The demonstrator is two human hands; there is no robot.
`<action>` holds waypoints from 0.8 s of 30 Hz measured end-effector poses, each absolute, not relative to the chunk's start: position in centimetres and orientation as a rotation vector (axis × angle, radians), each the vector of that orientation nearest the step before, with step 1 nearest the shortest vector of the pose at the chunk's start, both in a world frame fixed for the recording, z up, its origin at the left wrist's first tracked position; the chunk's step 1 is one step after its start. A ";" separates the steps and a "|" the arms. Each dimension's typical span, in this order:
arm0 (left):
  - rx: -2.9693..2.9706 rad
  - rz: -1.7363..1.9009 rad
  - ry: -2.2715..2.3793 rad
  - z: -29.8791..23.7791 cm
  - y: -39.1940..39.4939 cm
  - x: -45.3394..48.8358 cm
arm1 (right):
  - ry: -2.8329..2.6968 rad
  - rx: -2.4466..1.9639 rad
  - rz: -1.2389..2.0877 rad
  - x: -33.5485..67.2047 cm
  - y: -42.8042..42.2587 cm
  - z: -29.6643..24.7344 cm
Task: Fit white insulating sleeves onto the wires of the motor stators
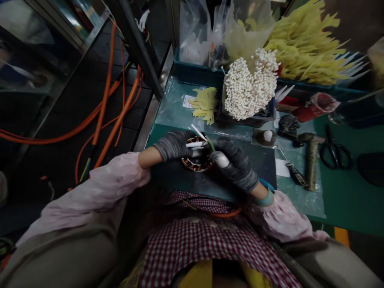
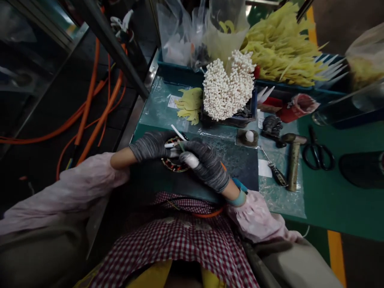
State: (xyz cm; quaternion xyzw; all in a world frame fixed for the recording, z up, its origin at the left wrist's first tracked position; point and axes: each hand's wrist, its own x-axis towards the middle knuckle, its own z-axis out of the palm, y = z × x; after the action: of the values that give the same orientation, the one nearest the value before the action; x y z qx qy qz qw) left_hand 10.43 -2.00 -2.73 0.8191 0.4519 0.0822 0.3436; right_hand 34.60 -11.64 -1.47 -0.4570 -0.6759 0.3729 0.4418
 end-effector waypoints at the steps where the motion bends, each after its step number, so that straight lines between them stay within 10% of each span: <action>1: 2.112 0.206 1.146 -3.0 -1.4 10.3 | -1.781 -1.144 0.904 34.0 -11.8 -1.6; 24: 1.874 0.732 1.325 -5.7 -10.6 7.3 | -2.234 -1.504 0.593 29.2 -18.0 -4.5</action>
State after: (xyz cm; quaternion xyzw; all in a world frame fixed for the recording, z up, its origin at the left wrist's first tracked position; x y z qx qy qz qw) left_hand 7.30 -10.59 -5.68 0.7263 0.5136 0.2837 0.3581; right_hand 29.23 -18.02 -4.54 -0.5355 -0.7953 0.2109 0.1906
